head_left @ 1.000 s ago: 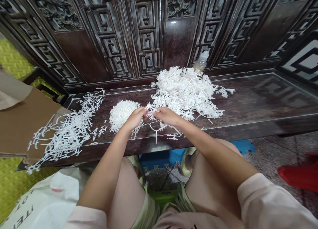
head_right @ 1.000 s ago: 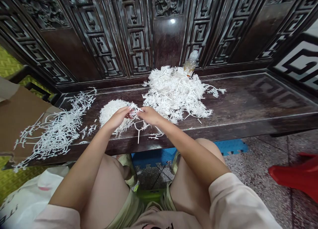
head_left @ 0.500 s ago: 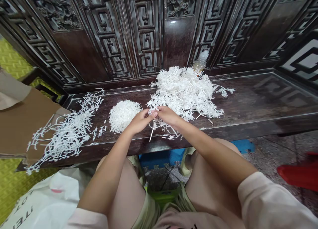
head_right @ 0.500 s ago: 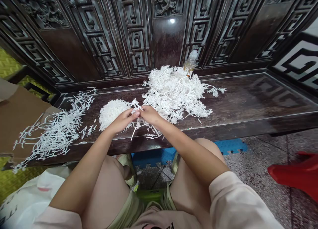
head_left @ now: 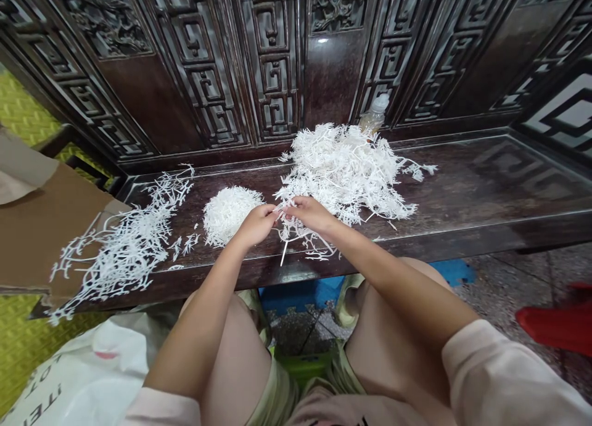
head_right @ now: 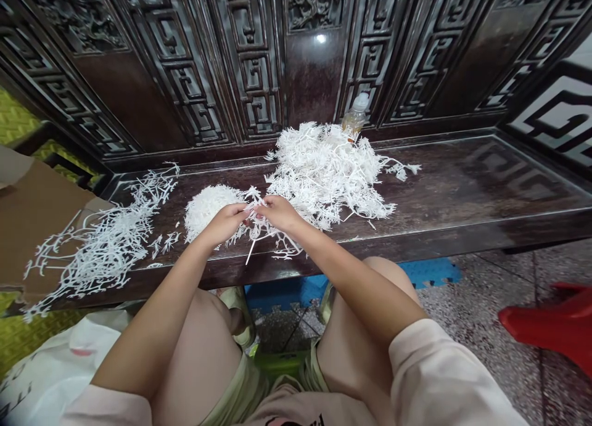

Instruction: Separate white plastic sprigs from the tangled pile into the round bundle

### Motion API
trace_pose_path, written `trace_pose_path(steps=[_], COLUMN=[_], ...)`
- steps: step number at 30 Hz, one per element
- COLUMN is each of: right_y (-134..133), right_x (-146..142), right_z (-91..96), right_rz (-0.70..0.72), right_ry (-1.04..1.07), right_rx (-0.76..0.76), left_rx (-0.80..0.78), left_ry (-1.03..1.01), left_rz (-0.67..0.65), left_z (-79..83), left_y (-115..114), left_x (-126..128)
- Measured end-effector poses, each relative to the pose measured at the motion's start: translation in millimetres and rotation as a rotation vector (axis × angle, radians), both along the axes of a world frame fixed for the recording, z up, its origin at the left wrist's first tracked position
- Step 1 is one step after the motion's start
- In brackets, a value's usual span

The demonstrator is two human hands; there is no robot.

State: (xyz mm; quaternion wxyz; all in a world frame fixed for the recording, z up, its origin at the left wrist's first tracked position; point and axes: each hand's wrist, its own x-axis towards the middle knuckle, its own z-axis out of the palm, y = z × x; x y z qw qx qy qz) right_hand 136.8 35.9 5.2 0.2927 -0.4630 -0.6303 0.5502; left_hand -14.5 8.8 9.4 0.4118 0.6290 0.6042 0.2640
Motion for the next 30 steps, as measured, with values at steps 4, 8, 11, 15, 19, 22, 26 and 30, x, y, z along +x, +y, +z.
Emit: trace_pose_path(steps=[4, 8, 11, 15, 19, 22, 26, 30], right_y=[1.0, -1.6, -3.2, -1.3, -0.3, -1.6, 9.7, 39.0], right_x=[1.0, 0.1, -0.3, 3.2, 4.4, -0.4, 2.7, 30.8], right_z=[-3.7, 0.0, 3.7, 8.3, 10.5, 7.6, -1.8, -9.5], right_rz=[0.029, 0.085, 0.107, 0.194, 0.259, 0.19, 0.058, -0.136], right_ry=[-0.08, -0.116, -0.145, -0.129, -0.154, -0.225, -0.426, -0.678], right_rx=[0.063, 0.103, 0.092, 0.07, 0.131, 0.3, 0.486, 0.23], left_rx=[-0.012, 0.024, 0.056, 0.024, -0.011, 0.005, 0.057, 0.206], left_ry=[-0.006, -0.005, -0.02, -0.15, -0.243, -0.21, -0.225, -0.231], left_rz=[0.004, -0.026, -0.013, -0.057, -0.079, -0.025, -0.043, -0.013], left_z=[-1.5, -8.6, -9.6, -0.4, 3.3, -1.3, 5.4, 23.8], left_y=[-1.5, 0.5, 2.5, 1.2, -0.3, 0.5, -5.4, -15.5], left_x=[2.0, 5.0, 5.8, 1.0, -3.2, 0.9, 5.9, -11.5])
